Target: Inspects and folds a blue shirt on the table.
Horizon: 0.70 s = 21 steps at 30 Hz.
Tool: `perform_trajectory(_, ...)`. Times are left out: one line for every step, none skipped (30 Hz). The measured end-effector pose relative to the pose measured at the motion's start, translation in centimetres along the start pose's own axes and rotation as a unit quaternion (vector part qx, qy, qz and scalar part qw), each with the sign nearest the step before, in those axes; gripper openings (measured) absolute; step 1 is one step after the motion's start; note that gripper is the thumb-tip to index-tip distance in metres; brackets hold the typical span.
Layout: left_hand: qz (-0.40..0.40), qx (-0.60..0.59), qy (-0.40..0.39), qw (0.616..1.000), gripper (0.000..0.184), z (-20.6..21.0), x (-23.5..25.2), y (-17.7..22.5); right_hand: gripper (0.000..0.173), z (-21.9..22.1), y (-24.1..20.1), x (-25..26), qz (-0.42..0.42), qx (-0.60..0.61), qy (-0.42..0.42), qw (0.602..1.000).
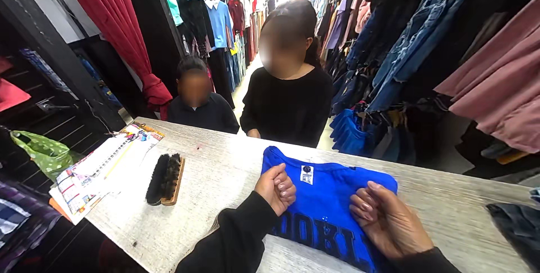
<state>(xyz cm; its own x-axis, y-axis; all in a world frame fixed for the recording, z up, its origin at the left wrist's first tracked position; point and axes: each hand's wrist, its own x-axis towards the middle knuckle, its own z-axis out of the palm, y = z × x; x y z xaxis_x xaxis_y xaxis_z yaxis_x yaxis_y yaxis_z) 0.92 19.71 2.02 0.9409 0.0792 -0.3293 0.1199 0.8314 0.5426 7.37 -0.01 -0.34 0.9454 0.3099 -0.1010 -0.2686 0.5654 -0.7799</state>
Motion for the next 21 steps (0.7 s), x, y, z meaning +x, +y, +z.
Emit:
perform_trajectory(0.0,-0.001,-0.001,1.0,0.056,0.0,0.0,0.0,0.037,-0.1,0.2,-0.1,-0.021,-0.02,-0.016,0.999)
perform_trajectory(0.0,-0.003,-0.002,1.0,0.056,0.0,0.0,0.0,0.033,0.0,0.3,-0.2,-0.042,-0.041,-0.025,0.998)
perform_trajectory(0.0,-0.004,-0.003,1.0,0.056,0.0,0.0,0.0,0.031,0.1,0.4,-0.3,-0.057,-0.062,-0.028,0.996)
perform_trajectory(-0.001,-0.005,-0.004,1.0,0.056,0.0,0.1,0.0,0.03,0.2,0.4,-0.4,-0.066,-0.077,-0.028,0.994)
perform_trajectory(-0.001,-0.005,-0.005,1.0,0.056,0.0,0.1,0.0,0.029,0.2,0.5,-0.4,-0.072,-0.09,-0.025,0.993)
perform_trajectory(-0.003,-0.005,-0.006,1.0,0.056,0.0,0.1,0.0,0.029,0.3,0.5,-0.5,-0.083,-0.11,-0.018,0.99)
perform_trajectory(-0.005,-0.004,-0.004,1.0,0.056,0.0,0.1,0.0,0.025,0.4,0.6,-0.5,-0.104,-0.146,-0.008,0.984)
perform_trajectory(-0.007,-0.002,0.0,1.0,0.056,0.1,0.1,0.0,0.019,0.3,0.8,-0.6,-0.143,-0.214,-0.006,0.966)
perform_trajectory(-0.009,0.0,0.006,1.0,0.055,0.1,0.1,0.1,0.015,-0.1,1.0,-0.6,-0.194,-0.322,-0.027,0.926)
perform_trajectory(-0.01,0.004,0.012,1.0,0.054,0.2,0.0,0.1,0.032,-0.7,1.3,-0.5,-0.248,-0.438,-0.073,0.861)
perform_trajectory(-0.008,0.01,0.018,1.0,0.052,0.3,0.0,0.1,0.054,-0.9,1.6,-0.6,-0.291,-0.547,-0.127,0.775)
perform_trajectory(0.002,0.021,0.03,0.999,0.05,0.3,0.0,0.1,0.071,-0.9,2.2,-0.7,-0.316,-0.634,-0.163,0.687)
perform_trajectory(0.024,0.044,0.041,0.998,0.044,0.4,0.0,0.0,0.079,-0.8,2.9,-1.1,-0.33,-0.693,-0.173,0.617)
perform_trajectory(0.059,0.087,0.052,0.993,0.036,0.4,0.0,-0.2,0.083,-0.7,3.4,-1.5,-0.341,-0.725,-0.168,0.574)
perform_trajectory(0.103,0.155,0.063,0.981,0.028,0.4,0.0,-0.3,0.084,-0.7,3.6,-1.7,-0.339,-0.74,-0.168,0.557)
perform_trajectory(0.149,0.255,0.063,0.953,0.016,0.3,0.0,-0.4,0.084,-0.7,3.5,-1.9,-0.331,-0.745,-0.171,0.554)
perform_trajectory(0.192,0.385,0.045,0.902,0.012,-0.1,0.1,-0.5,0.083,-0.7,3.4,-2.0,-0.32,-0.748,-0.175,0.554)
perform_trajectory(0.221,0.532,0.008,0.817,0.025,-0.6,0.2,-0.5,0.083,-0.7,3.3,-2.0,-0.314,-0.75,-0.176,0.554)
perform_trajectory(0.234,0.668,-0.036,0.706,0.036,-0.9,0.3,-0.6,0.083,-0.7,3.2,-2.0,-0.31,-0.752,-0.178,0.554)
perform_trajectory(0.214,0.763,-0.068,0.606,0.041,-0.8,0.1,-0.7,0.083,-0.6,3.2,-2.0,-0.308,-0.753,-0.178,0.554)
perform_trajectory(0.18,0.813,-0.085,0.547,0.044,-0.4,-0.1,-0.9,0.083,-0.5,3.2,-2.0,-0.311,-0.752,-0.177,0.554)
